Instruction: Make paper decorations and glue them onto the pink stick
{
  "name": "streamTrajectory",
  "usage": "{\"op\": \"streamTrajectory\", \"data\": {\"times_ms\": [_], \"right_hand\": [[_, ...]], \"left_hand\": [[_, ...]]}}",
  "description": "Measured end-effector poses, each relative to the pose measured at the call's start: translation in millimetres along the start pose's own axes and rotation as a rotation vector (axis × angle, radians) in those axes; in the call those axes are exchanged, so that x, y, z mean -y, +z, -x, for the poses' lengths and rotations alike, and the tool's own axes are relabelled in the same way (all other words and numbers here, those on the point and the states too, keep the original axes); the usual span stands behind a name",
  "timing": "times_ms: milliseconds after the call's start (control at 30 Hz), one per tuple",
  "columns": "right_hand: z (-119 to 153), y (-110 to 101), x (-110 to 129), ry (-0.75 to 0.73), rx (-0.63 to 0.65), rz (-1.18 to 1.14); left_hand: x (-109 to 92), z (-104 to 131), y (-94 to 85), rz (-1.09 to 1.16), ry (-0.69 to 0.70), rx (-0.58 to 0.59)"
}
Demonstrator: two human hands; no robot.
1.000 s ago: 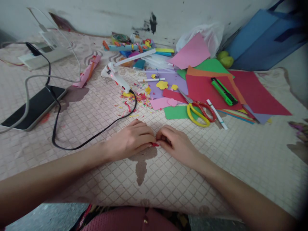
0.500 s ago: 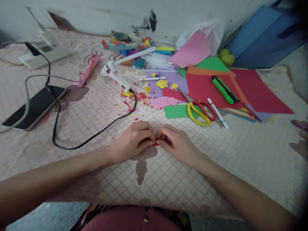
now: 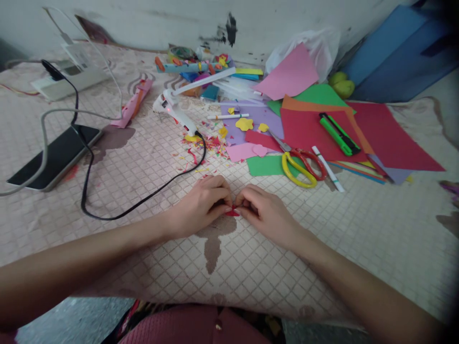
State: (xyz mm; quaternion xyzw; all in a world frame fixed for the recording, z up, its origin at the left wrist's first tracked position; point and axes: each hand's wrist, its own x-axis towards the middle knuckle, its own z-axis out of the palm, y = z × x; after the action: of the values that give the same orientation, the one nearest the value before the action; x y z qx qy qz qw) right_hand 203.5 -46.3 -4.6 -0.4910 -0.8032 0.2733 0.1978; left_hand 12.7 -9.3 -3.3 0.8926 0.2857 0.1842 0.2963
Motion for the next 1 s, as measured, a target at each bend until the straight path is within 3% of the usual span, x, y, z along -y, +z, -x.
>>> {"op": "streamTrajectory", "data": {"times_ms": [1000], "right_hand": [[1.3, -1.4, 2.8, 0.04, 0.006, -0.032]], "left_hand": [[-2.3, -3.0, 4.1, -0.137, -0.059, -0.013]]}}
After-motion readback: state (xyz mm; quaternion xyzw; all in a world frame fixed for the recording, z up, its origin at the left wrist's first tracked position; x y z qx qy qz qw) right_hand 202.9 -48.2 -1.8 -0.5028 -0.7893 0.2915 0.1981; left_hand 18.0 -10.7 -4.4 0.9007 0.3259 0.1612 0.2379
